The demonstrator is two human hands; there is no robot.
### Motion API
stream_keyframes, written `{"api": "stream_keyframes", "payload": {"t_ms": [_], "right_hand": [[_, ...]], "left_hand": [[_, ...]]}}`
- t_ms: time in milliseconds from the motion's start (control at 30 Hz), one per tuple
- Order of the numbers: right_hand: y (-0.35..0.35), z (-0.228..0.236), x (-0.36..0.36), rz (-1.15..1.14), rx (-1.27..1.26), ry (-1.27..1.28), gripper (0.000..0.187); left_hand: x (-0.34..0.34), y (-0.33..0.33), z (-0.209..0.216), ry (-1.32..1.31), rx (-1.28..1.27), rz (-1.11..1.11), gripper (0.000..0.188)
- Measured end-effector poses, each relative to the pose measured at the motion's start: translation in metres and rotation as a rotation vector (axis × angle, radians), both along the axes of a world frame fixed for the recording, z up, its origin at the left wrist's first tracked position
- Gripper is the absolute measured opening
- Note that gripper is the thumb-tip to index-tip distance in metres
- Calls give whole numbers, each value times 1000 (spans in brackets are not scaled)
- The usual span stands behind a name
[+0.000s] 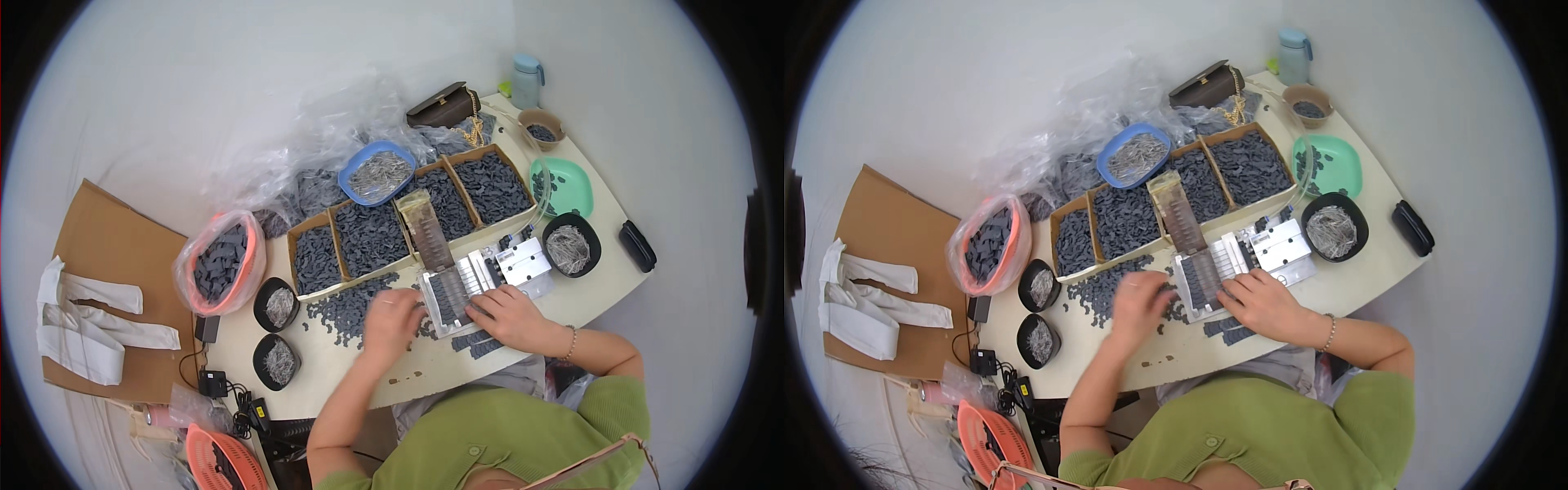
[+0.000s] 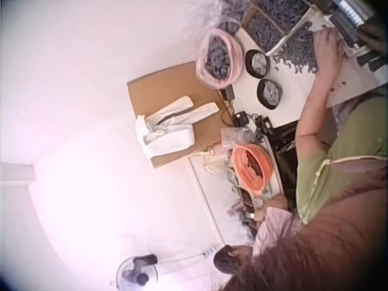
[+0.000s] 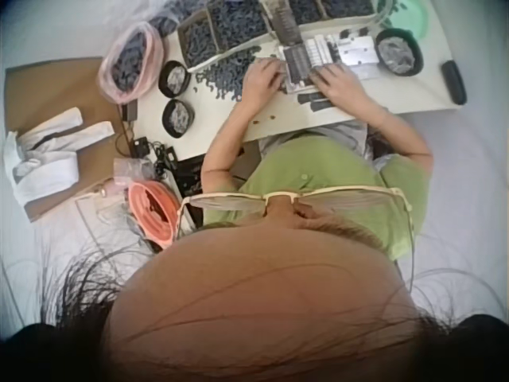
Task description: The person picks up grey plastic pieces and small metal clips from containers on a workstation and attaches them to a metal assembly fixture using a press-like tool.
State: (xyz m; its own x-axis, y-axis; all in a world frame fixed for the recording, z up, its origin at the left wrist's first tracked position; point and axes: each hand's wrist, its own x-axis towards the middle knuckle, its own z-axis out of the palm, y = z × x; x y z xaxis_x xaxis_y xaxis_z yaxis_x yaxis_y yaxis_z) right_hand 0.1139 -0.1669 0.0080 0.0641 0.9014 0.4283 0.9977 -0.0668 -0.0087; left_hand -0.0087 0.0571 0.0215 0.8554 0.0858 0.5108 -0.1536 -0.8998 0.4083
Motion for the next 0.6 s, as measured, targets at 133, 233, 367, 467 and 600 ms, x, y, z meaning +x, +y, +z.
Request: {"api": "stream_keyframes", "payload": {"t_ms": [133, 233, 367, 467, 600], "right_hand": [[5, 2, 4, 53, 6, 35, 30], [18, 7, 27, 106, -6, 215, 29], [82, 42, 85, 20, 189, 292, 10], [141, 56, 128, -17, 222, 322, 13], [224, 58, 149, -126, -95, 354, 17]], "left_hand": [[-33, 85, 22, -51, 69, 363, 18], [-65, 161, 14, 82, 124, 640, 8], [-95, 221, -4, 580, 187, 715, 10], [-91, 219, -1, 540, 129, 759, 12], [-97, 215, -1, 525, 148, 799, 9]]}}
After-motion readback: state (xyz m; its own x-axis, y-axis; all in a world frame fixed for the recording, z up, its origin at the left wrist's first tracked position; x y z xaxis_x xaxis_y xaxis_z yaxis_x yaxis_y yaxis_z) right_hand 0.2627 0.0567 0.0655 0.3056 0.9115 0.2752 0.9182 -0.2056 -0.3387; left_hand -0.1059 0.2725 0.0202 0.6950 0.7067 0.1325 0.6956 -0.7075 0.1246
